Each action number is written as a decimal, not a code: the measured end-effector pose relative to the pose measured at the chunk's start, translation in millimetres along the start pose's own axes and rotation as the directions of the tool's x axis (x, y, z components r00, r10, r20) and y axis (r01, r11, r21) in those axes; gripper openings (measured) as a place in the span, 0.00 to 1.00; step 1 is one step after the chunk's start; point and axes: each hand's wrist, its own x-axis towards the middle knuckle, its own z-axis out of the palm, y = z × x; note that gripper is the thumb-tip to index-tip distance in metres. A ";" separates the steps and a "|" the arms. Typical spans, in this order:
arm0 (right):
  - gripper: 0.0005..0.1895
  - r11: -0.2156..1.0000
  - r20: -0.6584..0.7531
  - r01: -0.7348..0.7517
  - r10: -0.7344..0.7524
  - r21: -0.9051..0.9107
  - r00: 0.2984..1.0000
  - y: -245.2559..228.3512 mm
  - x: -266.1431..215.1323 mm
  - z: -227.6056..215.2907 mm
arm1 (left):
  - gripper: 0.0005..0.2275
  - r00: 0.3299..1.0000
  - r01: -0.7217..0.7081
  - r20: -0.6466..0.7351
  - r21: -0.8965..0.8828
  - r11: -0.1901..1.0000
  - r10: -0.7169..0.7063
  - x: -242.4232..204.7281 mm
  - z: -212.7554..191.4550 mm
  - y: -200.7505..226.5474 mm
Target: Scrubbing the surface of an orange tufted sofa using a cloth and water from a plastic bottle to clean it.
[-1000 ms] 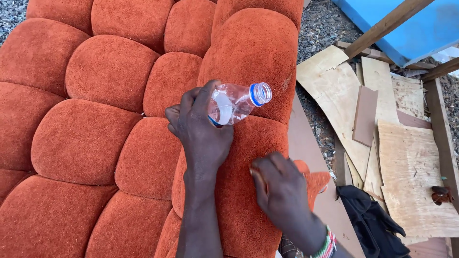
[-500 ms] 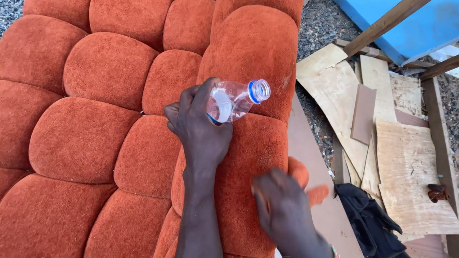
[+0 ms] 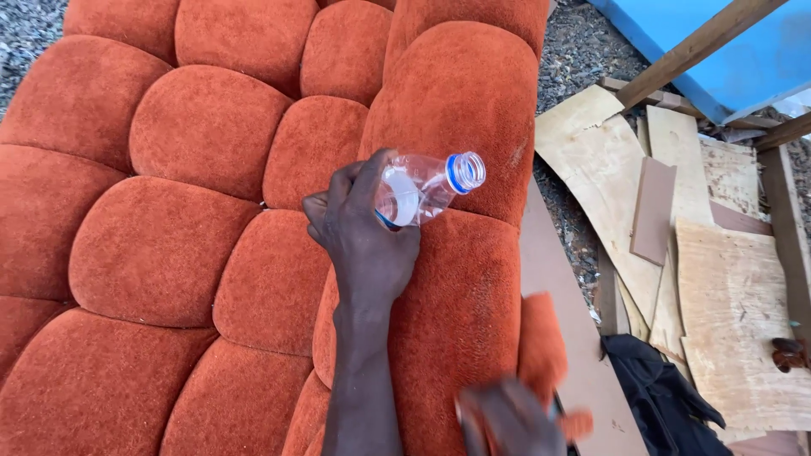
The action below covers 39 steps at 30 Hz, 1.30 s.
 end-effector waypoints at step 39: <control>0.15 0.777 -0.262 -0.303 0.506 0.552 0.822 22.6 78.0 -56.7 | 0.35 0.915 -0.395 0.147 0.144 0.907 0.375 -3.4 -1.2 23.9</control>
